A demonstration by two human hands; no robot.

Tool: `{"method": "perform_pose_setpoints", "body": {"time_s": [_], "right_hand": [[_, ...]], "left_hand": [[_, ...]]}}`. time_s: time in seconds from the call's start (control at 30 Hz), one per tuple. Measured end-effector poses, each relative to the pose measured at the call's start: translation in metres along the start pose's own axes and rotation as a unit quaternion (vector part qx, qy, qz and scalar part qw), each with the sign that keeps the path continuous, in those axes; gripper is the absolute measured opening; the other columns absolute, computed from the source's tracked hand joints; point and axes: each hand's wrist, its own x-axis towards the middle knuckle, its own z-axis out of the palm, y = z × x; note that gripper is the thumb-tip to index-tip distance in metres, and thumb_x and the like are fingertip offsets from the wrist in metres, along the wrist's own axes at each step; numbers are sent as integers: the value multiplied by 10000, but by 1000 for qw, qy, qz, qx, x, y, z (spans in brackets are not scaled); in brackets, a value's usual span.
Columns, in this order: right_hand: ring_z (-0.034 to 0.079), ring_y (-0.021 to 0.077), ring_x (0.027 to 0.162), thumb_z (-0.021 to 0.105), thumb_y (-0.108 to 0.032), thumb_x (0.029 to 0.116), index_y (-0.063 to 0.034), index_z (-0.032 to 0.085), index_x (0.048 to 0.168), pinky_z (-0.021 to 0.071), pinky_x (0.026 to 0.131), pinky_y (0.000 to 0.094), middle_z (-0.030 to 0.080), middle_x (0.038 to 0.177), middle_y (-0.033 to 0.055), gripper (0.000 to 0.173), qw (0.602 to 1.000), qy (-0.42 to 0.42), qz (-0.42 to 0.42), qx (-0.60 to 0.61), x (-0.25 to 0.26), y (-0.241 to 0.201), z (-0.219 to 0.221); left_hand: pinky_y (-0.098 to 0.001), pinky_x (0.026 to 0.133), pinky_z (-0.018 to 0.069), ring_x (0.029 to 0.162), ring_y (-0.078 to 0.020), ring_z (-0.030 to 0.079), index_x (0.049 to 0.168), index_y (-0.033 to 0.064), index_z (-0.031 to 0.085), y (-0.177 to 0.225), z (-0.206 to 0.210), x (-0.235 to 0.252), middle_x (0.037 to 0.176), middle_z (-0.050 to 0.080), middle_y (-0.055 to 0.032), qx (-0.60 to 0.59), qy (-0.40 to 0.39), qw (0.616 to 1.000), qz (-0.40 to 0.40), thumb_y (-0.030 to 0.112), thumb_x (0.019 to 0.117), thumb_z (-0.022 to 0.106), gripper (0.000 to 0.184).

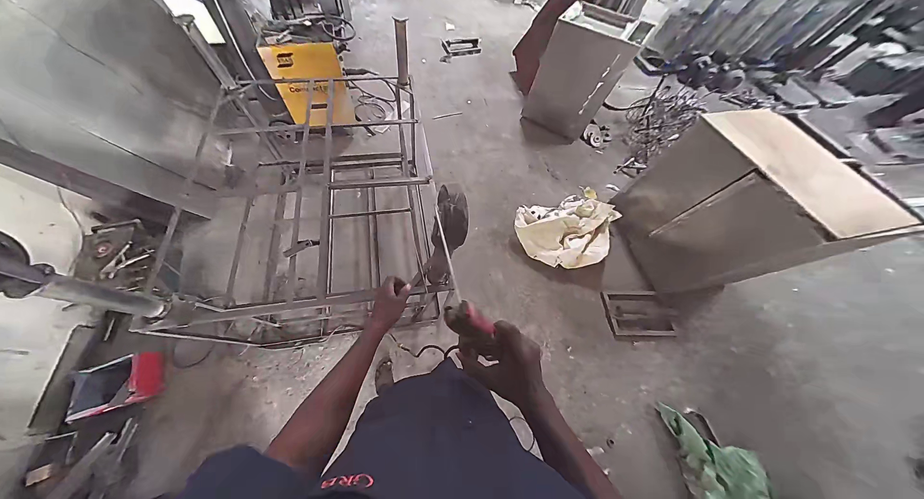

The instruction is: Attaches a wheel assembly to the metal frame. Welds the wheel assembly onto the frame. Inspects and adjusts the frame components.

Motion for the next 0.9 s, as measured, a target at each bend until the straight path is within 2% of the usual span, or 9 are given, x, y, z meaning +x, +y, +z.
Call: {"method": "perform_pose_setpoints", "body": {"time_s": [0.1,0.3,0.57,0.73,0.9], "right_hand": [[597,160,551,818,-507,721,-127,602,861,515,484,400,599,651,0,459,998,-41,0,-52,5,-14,14],[616,176,572,801,-500,738,-121,611,852,518,491,406,607,662,9,438,992,-62,21,-103,7,-35,35],[647,197,595,810,-495,737,-95,642,895,535,499,426,647,698,31,461,988,-53,35,-143,8,-45,46],[629,193,576,813,-509,730,-101,631,877,520,485,422,628,681,26,471,986,-55,45,-149,12,-49,48],[618,195,564,794,-534,739,-98,627,879,510,479,416,613,666,23,488,981,-60,54,-174,12,-53,48]], "left_hand": [[-495,885,572,957,-284,686,1251,-22,606,-55,-3,-31,1091,681,-189,-6,-8,999,-34,257,1026,559,362],[-454,722,592,772,-251,673,1183,-18,607,-123,-16,-77,989,666,-170,-67,3,993,-101,203,999,619,289],[-440,727,597,773,-231,687,1185,-11,618,-131,-35,-85,975,689,-150,-72,-7,990,-123,209,1010,612,281],[-416,694,590,724,-212,676,1167,-6,622,-131,-44,-81,920,689,-129,-81,-8,990,-114,220,1012,610,274],[-433,721,592,765,-226,679,1160,-5,624,-135,-46,-81,943,683,-136,-71,-1,992,-101,212,1001,620,270]]}}
